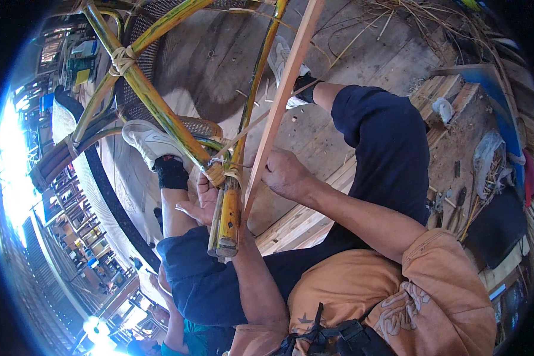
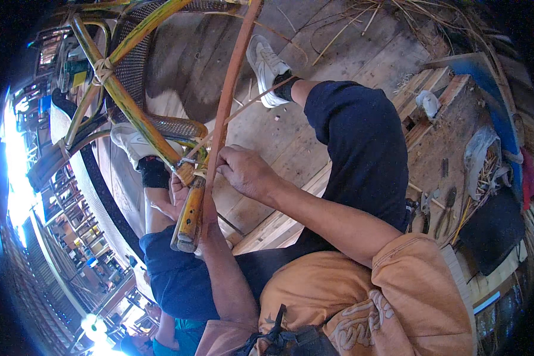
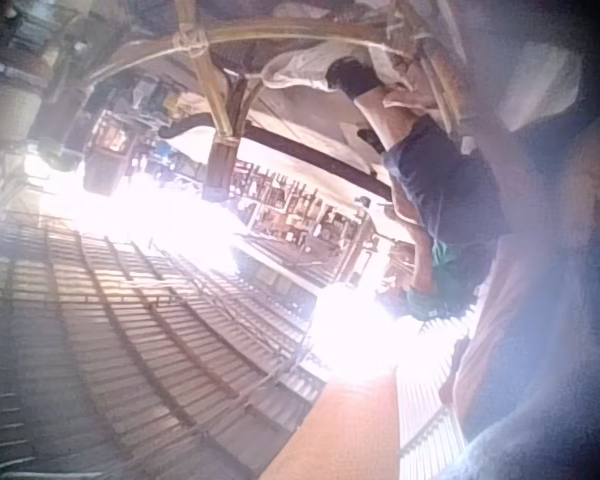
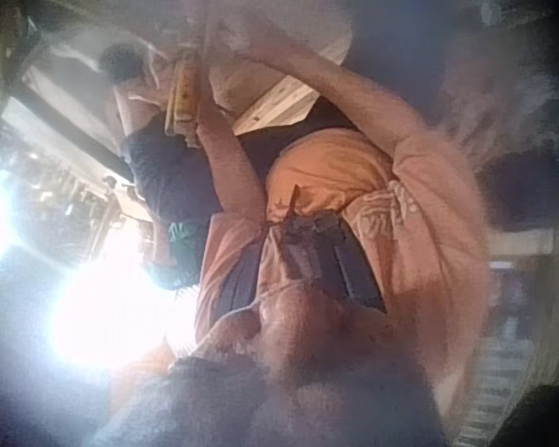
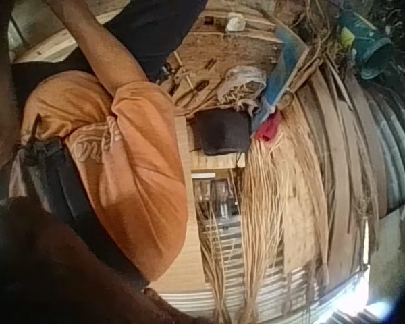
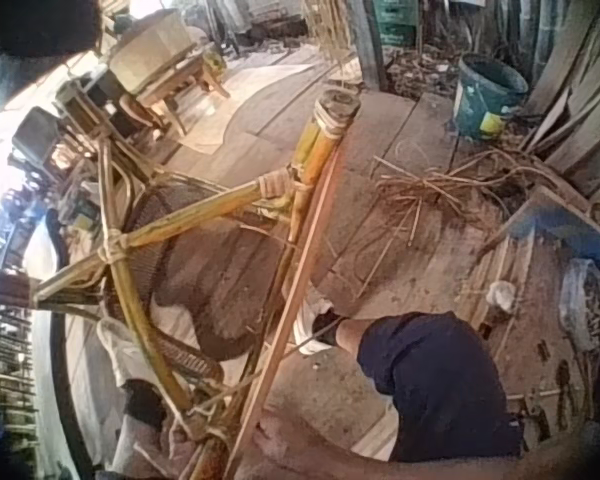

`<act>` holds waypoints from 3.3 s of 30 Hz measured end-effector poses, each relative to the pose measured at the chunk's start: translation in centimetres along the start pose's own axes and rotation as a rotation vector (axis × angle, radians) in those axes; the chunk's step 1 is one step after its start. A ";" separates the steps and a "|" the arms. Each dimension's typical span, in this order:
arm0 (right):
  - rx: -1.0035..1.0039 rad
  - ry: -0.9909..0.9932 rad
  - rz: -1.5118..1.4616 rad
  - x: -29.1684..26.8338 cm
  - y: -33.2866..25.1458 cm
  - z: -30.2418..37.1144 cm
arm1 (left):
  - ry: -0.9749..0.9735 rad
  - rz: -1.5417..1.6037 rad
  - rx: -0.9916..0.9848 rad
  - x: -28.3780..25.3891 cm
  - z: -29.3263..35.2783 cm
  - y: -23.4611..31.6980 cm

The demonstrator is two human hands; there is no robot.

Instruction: Repairing a bamboo/wicker chair by wrapping joints with rattan strips.

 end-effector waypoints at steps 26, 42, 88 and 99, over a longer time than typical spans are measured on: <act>-0.092 -0.212 0.072 0.7 -0.6 -2.8 | -0.023 -0.038 -0.012 -1.5 -0.4 -0.1; -0.161 -0.159 0.067 -0.6 -0.2 -2.0 | 0.034 -0.088 0.005 -1.6 -0.2 0.0; -0.076 0.413 0.743 -17.4 -5.1 12.4 | -0.091 -0.113 -0.112 -0.8 -0.8 -0.3; -0.211 0.316 0.939 -18.0 -15.0 10.8 | -0.095 0.134 -0.075 -1.9 -1.4 -0.5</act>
Point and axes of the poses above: each hand's wrist, its own z-axis away from the middle knuckle, its own x-axis out of the palm, y = z × x, the point moved 7 cm from there along -z, towards the middle knuckle, and after that the axes turned 4 degrees about z, right-handed, at the moved point
